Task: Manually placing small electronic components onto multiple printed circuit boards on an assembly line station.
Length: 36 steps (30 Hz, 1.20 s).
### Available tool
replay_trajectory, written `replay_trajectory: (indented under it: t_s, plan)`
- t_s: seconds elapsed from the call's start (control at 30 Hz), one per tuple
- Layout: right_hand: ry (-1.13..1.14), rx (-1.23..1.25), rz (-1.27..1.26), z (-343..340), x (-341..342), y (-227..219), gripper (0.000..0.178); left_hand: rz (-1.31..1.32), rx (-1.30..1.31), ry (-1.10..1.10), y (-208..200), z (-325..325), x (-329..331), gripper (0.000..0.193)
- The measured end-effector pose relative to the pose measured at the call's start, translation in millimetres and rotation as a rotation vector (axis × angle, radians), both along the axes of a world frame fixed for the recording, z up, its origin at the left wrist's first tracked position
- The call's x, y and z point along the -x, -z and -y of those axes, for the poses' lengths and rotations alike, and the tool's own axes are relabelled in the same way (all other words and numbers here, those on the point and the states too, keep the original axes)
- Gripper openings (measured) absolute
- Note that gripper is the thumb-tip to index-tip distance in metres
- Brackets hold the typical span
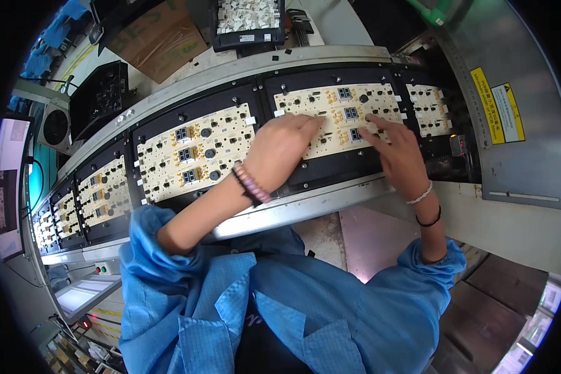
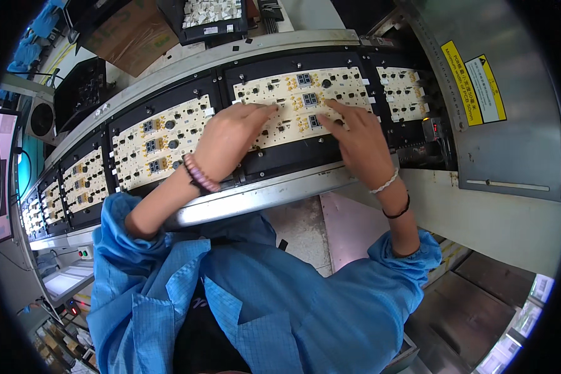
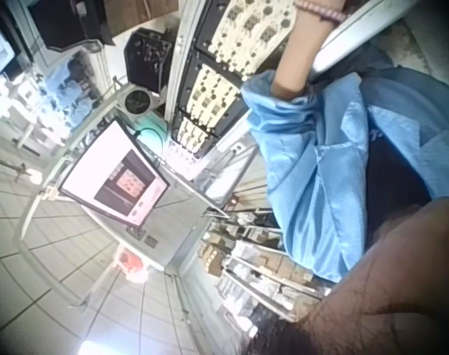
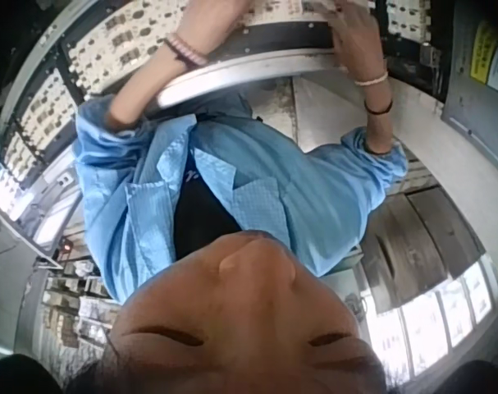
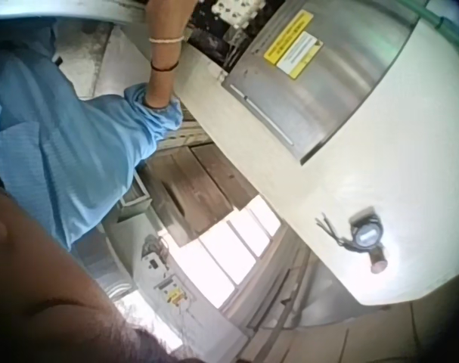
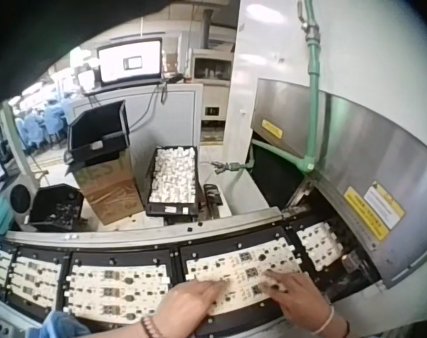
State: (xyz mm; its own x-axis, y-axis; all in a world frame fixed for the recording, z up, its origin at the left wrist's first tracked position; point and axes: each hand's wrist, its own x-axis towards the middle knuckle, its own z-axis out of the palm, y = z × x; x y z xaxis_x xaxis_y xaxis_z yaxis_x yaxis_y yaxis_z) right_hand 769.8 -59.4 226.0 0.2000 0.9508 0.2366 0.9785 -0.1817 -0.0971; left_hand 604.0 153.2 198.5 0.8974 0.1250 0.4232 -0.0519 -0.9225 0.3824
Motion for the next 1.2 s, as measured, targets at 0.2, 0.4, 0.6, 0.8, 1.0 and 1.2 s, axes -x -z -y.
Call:
replay_trajectory:
  t_s: [0.2, 0.4, 0.6, 0.8, 1.0, 1.2]
  plan:
    - [-0.140, 0.087, 0.074, -16.0, -15.4, 2.5, 0.042, -0.087, -0.100, -0.172, 6.0, -19.8, 28.6, 0.068]
    - [-0.045, -0.028, 0.100, -42.8, -18.2, 8.4, 0.036, -0.130, -0.184, -0.220, 18.4, -22.7, 34.0, 0.075]
    - [-0.124, 0.216, -0.080, -65.3, -59.1, -4.9, 0.037, -0.115, -0.213, -0.230, 17.8, -33.5, 32.5, 0.071]
    - [-0.084, 0.167, 0.144, -80.3, -49.3, 3.7, 0.045, -0.106, -0.204, -0.215, 23.7, -29.6, 23.9, 0.066]
    - [-0.080, 0.118, 0.016, -85.5, -65.3, -5.2, 0.041, -0.153, -0.216, -0.167, 29.0, -26.9, 15.5, 0.062]
    - [-0.105, -0.053, -0.153, -75.5, 7.7, 2.3, 0.048, -0.142, -0.278, -0.201, 31.0, -22.7, 23.9, 0.060]
